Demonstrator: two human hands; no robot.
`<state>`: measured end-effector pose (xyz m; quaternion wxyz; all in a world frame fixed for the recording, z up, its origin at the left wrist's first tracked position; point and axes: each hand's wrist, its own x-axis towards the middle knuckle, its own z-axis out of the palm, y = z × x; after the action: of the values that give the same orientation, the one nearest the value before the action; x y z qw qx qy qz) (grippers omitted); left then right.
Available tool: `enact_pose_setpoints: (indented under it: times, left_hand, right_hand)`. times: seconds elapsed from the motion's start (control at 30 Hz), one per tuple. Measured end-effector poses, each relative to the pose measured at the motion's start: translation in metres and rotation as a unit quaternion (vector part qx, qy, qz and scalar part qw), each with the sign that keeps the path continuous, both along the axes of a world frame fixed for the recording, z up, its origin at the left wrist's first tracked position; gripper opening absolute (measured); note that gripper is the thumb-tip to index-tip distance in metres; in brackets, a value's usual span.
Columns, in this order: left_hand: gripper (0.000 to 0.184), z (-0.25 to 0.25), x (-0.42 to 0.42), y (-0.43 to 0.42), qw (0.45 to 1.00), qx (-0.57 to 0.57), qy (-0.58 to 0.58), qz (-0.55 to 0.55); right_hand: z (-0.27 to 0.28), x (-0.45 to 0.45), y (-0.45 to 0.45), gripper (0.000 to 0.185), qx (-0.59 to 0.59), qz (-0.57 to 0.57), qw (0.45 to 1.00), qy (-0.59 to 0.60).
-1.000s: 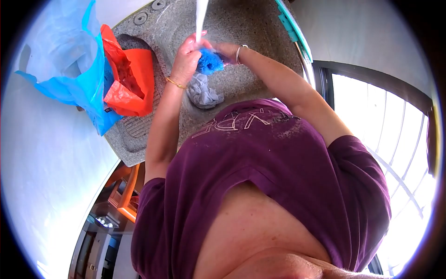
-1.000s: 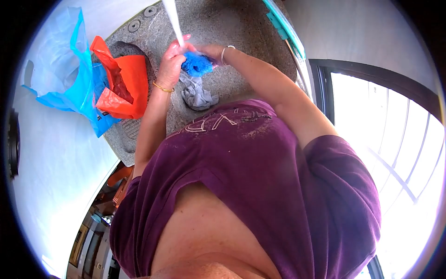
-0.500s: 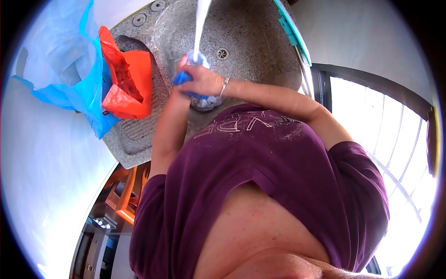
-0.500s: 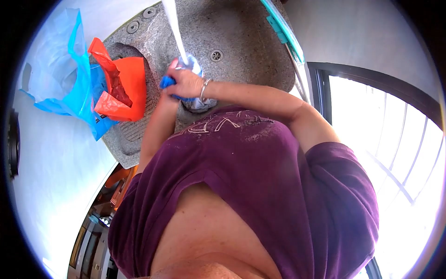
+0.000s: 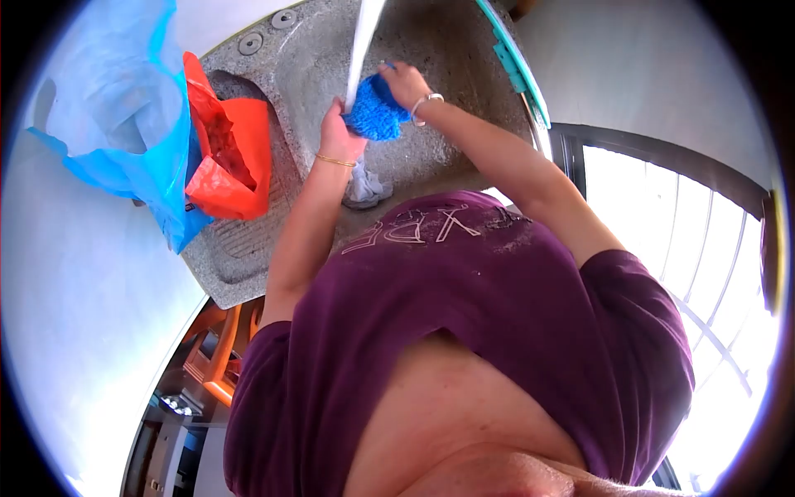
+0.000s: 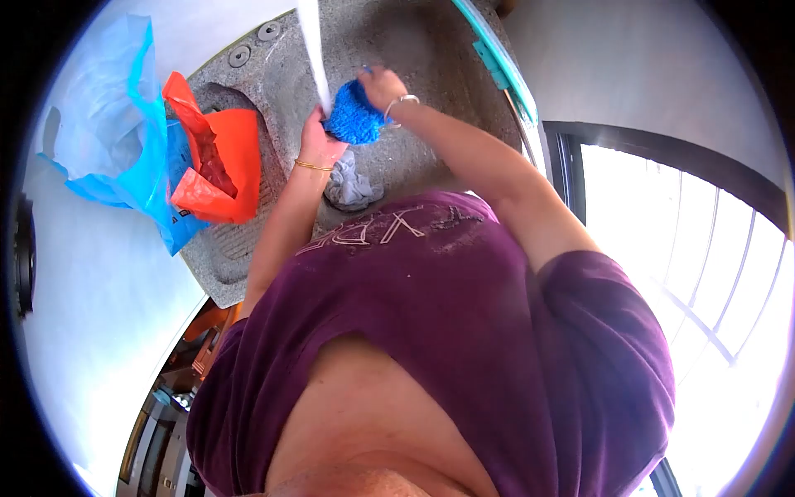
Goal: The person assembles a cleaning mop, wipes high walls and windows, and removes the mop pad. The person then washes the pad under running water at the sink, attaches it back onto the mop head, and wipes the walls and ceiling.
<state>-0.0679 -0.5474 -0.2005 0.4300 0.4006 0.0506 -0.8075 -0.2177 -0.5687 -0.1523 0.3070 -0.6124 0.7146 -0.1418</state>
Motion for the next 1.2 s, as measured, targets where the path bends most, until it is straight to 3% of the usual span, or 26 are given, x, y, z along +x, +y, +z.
enact_pose_setpoints:
  times: [0.03,0.1,0.17,0.2,0.27,0.3,0.37,0.43,0.47,0.53,0.57,0.63,0.7,0.77,0.8,0.83,0.87,0.9,0.97,1.0,1.03,1.07,1.1,1.13,1.2]
  left_hand:
    - [0.033,-0.005,0.005,0.000,0.999,0.034,-0.005,0.025]
    - [0.031,-0.001,0.010,0.012,0.997,0.060,-0.040,0.018]
    - [0.032,-0.022,0.017,0.036,0.992,-0.064,-0.099,0.037]
    - [0.033,-0.023,0.017,0.038,0.982,-0.129,-0.126,0.048]
    - [0.033,-0.022,0.015,0.035,0.987,-0.112,-0.109,0.032]
    - [0.033,-0.017,0.014,0.030,0.991,-0.098,-0.090,0.021]
    - [0.034,-0.008,0.005,0.018,0.997,-0.067,-0.047,-0.001]
    - [0.034,-0.006,-0.003,0.019,0.999,-0.028,-0.001,-0.025]
    - [0.033,-0.013,0.003,0.017,0.996,-0.024,0.075,-0.031]
    - [0.035,-0.003,0.007,0.004,0.998,-0.049,0.013,-0.029]
    - [0.036,0.001,0.006,0.003,0.996,-0.067,-0.047,-0.033]
    - [0.034,0.010,0.012,0.004,0.998,-0.064,-0.018,-0.021]
    - [0.048,0.024,0.018,0.006,0.970,0.119,-0.189,-0.101]
    - [0.057,-0.019,0.033,0.011,0.976,0.118,-0.136,-0.118]
    - [0.055,-0.051,0.042,0.014,0.974,-0.042,0.155,-0.160]
    - [0.054,-0.074,0.046,0.018,0.861,-0.196,0.432,-0.181]
    - [0.054,-0.082,0.046,0.028,0.860,-0.196,0.433,-0.184]
    - [0.054,-0.080,0.047,0.039,0.918,-0.239,0.264,-0.174]
    - [0.055,-0.085,0.044,0.048,0.936,-0.313,-0.095,-0.129]
    - [0.045,-0.088,0.028,0.034,0.883,-0.440,-0.110,-0.117]
    - [0.045,-0.089,0.020,0.027,0.878,-0.452,-0.108,-0.114]
    - [0.042,-0.040,0.007,0.023,0.959,-0.248,-0.057,-0.120]
    - [0.039,0.005,-0.001,0.025,0.991,-0.026,-0.006,-0.128]
    - [0.036,0.033,-0.004,0.025,0.995,-0.004,0.043,-0.086]
    - [0.038,0.024,-0.004,0.014,0.995,-0.057,0.012,-0.080]
  right_hand:
    - [0.008,0.010,0.011,0.036,-0.039,0.040,0.996,-0.068]
    - [0.029,0.043,0.034,0.034,0.071,0.022,0.978,-0.194]
    - [0.046,0.074,0.065,0.032,0.009,0.122,0.977,-0.174]
    - [0.044,0.080,0.066,0.032,0.007,0.119,0.977,-0.174]
    - [0.035,0.088,0.073,0.031,-0.032,0.225,0.972,-0.053]
    - [0.027,0.086,0.068,0.031,-0.035,0.224,0.972,-0.054]
    - [0.010,0.068,0.040,0.038,-0.068,0.265,0.959,0.078]
    - [0.006,0.046,0.009,0.038,0.012,0.184,0.976,0.115]
    - [-0.013,0.022,-0.005,0.039,0.006,0.160,0.979,0.123]
    - [-0.028,0.007,-0.014,0.040,-0.002,0.141,0.981,0.130]
    - [-0.028,0.008,-0.011,0.040,0.037,0.043,0.995,0.078]
    - [-0.031,0.012,-0.009,0.040,0.066,-0.097,0.993,-0.017]
    - [-0.023,0.023,0.009,0.042,-0.045,0.202,0.977,0.053]
    - [0.038,0.060,0.047,0.039,0.144,0.063,0.976,-0.154]
    - [0.035,0.072,0.064,0.037,0.066,0.113,0.973,-0.191]
    - [0.029,0.080,0.077,0.035,-0.013,0.163,0.961,-0.224]
    - [0.030,0.083,0.081,0.035,-0.015,0.161,0.961,-0.223]
    - [0.031,0.086,0.080,0.034,-0.042,0.219,0.958,-0.180]
    - [0.028,0.080,0.066,0.034,-0.083,0.274,0.949,-0.129]
    - [0.019,0.071,0.057,0.034,-0.108,0.278,0.953,-0.052]
    - [0.011,0.059,0.043,0.034,-0.133,0.282,0.950,0.029]
    - [-0.003,0.043,0.025,0.035,-0.107,0.241,0.962,0.074]
    - [-0.015,0.029,0.012,0.036,-0.078,0.193,0.972,0.113]
    - [-0.016,0.011,0.006,0.036,-0.022,0.175,0.977,0.120]
    - [-0.025,-0.008,-0.007,0.038,0.018,0.158,0.978,0.135]
